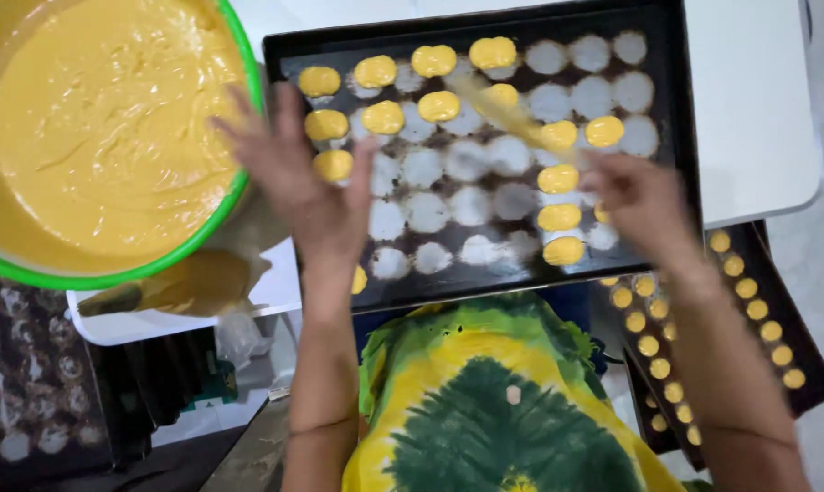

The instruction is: The person pipes yellow batter onto a baking tray using a piping bag and a spatula. They fill the piping bag from a large green bowl and squeeze the batter into circular shapes on the tray.

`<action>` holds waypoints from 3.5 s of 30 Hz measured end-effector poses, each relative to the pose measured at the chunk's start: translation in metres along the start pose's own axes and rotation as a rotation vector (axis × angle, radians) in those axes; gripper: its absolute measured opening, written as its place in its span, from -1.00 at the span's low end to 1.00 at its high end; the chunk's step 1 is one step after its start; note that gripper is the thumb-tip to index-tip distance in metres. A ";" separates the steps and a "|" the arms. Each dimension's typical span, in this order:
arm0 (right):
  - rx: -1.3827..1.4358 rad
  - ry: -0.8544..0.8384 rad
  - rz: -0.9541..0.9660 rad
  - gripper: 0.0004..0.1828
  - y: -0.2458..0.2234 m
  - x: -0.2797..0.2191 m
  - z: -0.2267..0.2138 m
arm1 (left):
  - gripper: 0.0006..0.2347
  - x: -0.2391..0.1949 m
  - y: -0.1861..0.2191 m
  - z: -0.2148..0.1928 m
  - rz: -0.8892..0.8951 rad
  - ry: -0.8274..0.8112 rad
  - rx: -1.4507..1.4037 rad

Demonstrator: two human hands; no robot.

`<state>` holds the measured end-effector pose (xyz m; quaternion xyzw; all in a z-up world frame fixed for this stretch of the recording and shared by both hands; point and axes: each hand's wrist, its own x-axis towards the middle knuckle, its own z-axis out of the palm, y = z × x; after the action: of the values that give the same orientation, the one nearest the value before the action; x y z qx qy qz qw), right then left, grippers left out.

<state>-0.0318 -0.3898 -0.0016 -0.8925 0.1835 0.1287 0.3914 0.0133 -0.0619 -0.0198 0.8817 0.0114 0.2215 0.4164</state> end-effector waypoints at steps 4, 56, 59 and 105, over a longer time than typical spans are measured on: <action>-0.022 0.144 0.049 -0.67 0.071 0.026 -0.069 | -0.27 -0.017 -0.019 0.098 0.126 -0.185 0.032; -0.359 -0.572 0.189 -0.60 0.129 0.034 -0.029 | 0.00 -0.114 0.019 0.163 0.553 -0.665 0.426; 0.111 -0.542 -0.006 -0.71 0.153 0.063 0.013 | 0.03 -0.059 0.030 0.104 0.476 -0.499 0.495; -1.105 -0.506 0.382 -0.52 0.073 0.002 -0.104 | -0.38 -0.024 0.021 0.023 0.053 -0.201 0.035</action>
<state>-0.0522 -0.5138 0.0185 -0.8562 0.1480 0.4788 -0.1255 -0.0026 -0.0976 -0.0263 0.9067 -0.0497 0.1425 0.3939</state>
